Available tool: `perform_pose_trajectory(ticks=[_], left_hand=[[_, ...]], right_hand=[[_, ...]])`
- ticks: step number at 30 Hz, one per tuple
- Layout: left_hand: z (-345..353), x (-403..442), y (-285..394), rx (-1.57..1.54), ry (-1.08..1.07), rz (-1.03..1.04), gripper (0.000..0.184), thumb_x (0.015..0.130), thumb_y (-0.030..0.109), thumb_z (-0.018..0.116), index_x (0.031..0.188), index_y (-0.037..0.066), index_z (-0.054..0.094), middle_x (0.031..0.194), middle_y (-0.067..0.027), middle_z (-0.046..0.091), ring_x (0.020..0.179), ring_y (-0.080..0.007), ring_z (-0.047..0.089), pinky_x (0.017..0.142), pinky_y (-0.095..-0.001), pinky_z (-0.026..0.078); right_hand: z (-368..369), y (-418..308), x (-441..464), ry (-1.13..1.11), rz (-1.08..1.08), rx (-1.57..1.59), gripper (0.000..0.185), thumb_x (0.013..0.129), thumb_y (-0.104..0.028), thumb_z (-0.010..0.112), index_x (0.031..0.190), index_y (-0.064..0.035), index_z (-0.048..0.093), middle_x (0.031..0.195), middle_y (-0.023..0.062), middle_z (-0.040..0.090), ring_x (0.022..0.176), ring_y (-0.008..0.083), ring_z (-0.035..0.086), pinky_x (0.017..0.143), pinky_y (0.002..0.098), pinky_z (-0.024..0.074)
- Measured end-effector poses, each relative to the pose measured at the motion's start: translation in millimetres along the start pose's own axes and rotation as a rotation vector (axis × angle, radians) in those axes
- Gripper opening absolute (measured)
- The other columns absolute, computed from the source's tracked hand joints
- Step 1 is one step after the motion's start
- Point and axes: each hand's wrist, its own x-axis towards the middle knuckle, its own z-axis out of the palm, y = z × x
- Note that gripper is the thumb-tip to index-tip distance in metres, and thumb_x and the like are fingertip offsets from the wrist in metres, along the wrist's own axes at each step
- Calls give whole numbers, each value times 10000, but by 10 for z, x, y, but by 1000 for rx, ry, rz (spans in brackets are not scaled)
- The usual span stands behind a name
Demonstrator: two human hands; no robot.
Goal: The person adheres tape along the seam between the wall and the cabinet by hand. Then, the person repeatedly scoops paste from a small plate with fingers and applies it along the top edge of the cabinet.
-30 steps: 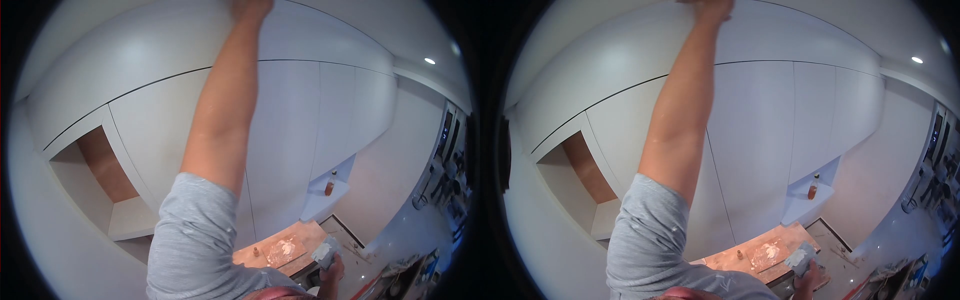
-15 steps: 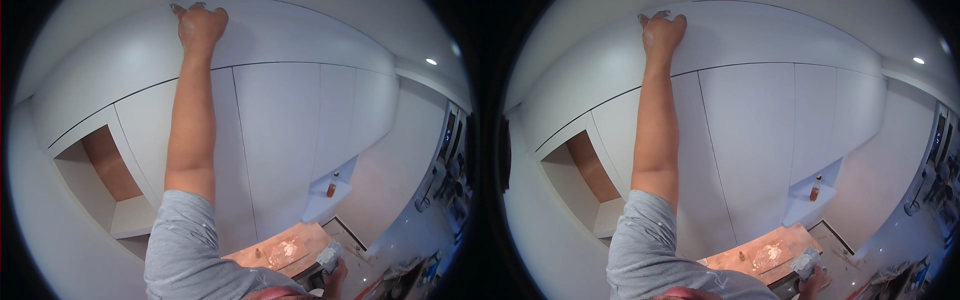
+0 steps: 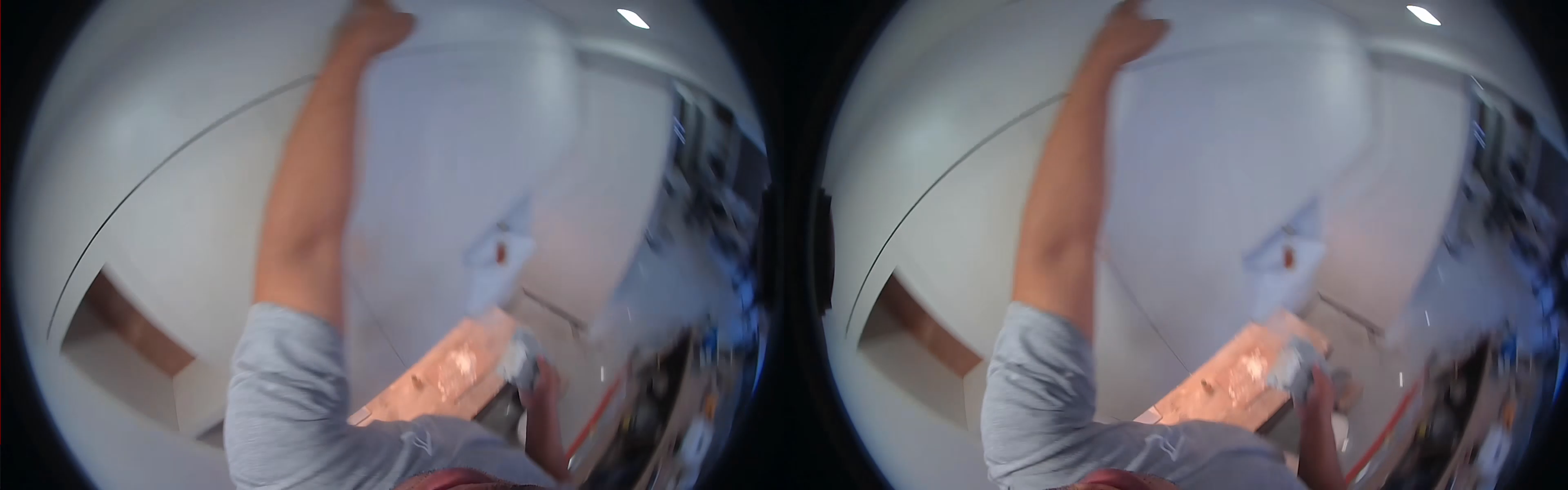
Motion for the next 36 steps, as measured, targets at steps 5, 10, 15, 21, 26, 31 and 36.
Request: perform_pose_trajectory(ticks=[5, 10, 15, 21, 26, 31, 36], left_hand=[[768, -2159, 223, -1119, -691, 335, 955, 738, 15, 612, 1554, 44, 117, 1082, -155, 658, 703, -147, 623, 632, -263, 530], [1120, -4063, 407, -1394, -1191, 240, 1001, 728, -72, 597, 1567, 64, 69, 799, -51, 612, 684, -113, 582, 601, -252, 445], [1079, -4388, 549, -1273, -1230, 197, 1000, 713, -70, 601, 1562, 52, 86, 703, -40, 480, 634, -129, 560, 597, -264, 455], [1033, -4425, 294, -999, -1069, 288, 814, 732, 8, 596, 1494, 198, 378, 943, -87, 677, 615, -207, 610, 605, -316, 517], [831, -4226, 199, -971, -1052, 282, 690, 743, 35, 605, 1403, 214, 512, 956, -66, 666, 640, -228, 597, 617, -344, 517], [691, -4145, 308, -839, -1109, 403, 709, 718, 36, 613, 1393, 235, 523, 915, -75, 642, 669, -260, 587, 620, -374, 503], [727, -4232, 273, -788, -1155, 381, 701, 698, 30, 605, 1366, 235, 549, 906, -78, 638, 681, -279, 590, 629, -385, 499]], right_hand=[[264, -280, -86, 58, 54, 236, 349, 985, -226, 543, 1233, 19, 564, 1137, 114, 651, 1016, 238, 652, 904, 374, 525], [544, -473, -228, 15, 71, 230, 352, 985, -237, 547, 1221, 24, 562, 1135, 111, 652, 1021, 233, 654, 908, 377, 527], [738, -611, -356, -12, 116, 207, 343, 986, -250, 534, 1214, 5, 556, 1129, 110, 654, 1019, 230, 661, 899, 391, 528], [768, -453, -313, 70, 113, 155, 355, 988, -245, 537, 1220, 24, 532, 1135, 113, 637, 1026, 226, 653, 912, 390, 525], [787, -415, -348, 52, 86, 93, 369, 991, -255, 537, 1242, 14, 518, 1131, 101, 637, 1031, 208, 648, 903, 374, 527], [767, -371, -352, 31, 64, 61, 363, 990, -267, 542, 1245, -10, 527, 1118, 80, 636, 1015, 191, 647, 869, 351, 537], [765, -382, -346, 65, 44, 49, 344, 987, -263, 549, 1225, -14, 541, 1089, 72, 642, 966, 179, 657, 820, 342, 548]])
